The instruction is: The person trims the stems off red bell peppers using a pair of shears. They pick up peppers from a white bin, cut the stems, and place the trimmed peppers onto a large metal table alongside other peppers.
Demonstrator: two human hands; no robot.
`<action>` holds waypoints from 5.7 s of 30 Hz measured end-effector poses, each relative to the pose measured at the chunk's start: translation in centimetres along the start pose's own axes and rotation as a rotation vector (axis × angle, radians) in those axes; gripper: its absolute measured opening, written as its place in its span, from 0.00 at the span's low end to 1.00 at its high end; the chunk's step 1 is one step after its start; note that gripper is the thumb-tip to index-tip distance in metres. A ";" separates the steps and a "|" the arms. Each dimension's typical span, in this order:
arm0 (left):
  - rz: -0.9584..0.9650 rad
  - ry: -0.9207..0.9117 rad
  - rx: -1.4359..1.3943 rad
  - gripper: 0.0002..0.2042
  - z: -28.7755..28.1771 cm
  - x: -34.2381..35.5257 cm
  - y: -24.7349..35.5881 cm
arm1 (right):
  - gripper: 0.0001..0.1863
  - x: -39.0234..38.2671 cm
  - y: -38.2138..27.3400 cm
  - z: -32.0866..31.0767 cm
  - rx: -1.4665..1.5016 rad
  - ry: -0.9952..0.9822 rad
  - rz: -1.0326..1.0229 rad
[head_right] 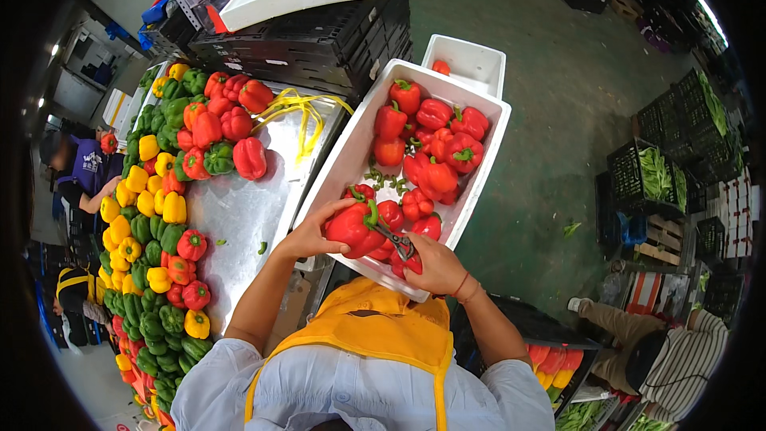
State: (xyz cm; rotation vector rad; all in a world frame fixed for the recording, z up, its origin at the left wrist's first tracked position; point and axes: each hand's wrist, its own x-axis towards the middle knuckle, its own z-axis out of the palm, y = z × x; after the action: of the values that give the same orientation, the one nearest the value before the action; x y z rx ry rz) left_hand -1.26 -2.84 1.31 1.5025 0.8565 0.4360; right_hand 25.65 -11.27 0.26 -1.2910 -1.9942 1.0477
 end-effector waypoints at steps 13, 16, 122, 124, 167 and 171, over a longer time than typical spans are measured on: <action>-0.109 0.071 -0.833 0.42 -0.8 -3.2 -2.6 | 0.21 -2.2 3.6 4.9 0.347 0.189 0.276; -0.020 0.020 -1.219 0.34 -2.6 -5.8 -4.4 | 0.20 -2.5 5.7 7.0 0.657 0.106 0.429; 0.448 0.486 0.506 0.44 3.1 5.9 -4.3 | 0.29 0.4 1.2 4.4 0.049 0.278 0.328; 0.427 0.486 0.520 0.44 3.3 4.9 -3.9 | 0.30 0.9 0.8 4.7 0.044 0.244 0.352; -0.051 0.242 -1.924 0.34 -5.2 -8.5 -2.4 | 0.23 -0.6 4.0 11.1 0.575 0.160 0.454; 0.068 0.460 -1.837 0.35 -8.5 -14.9 -2.4 | 0.22 0.4 4.2 13.4 0.256 0.135 0.416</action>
State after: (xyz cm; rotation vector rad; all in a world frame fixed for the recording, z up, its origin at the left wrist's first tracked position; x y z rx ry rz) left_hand -17.59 -8.10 3.46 -0.2962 0.3708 1.1846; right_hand 17.30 -14.13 -10.66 -1.6201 -1.4681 1.3155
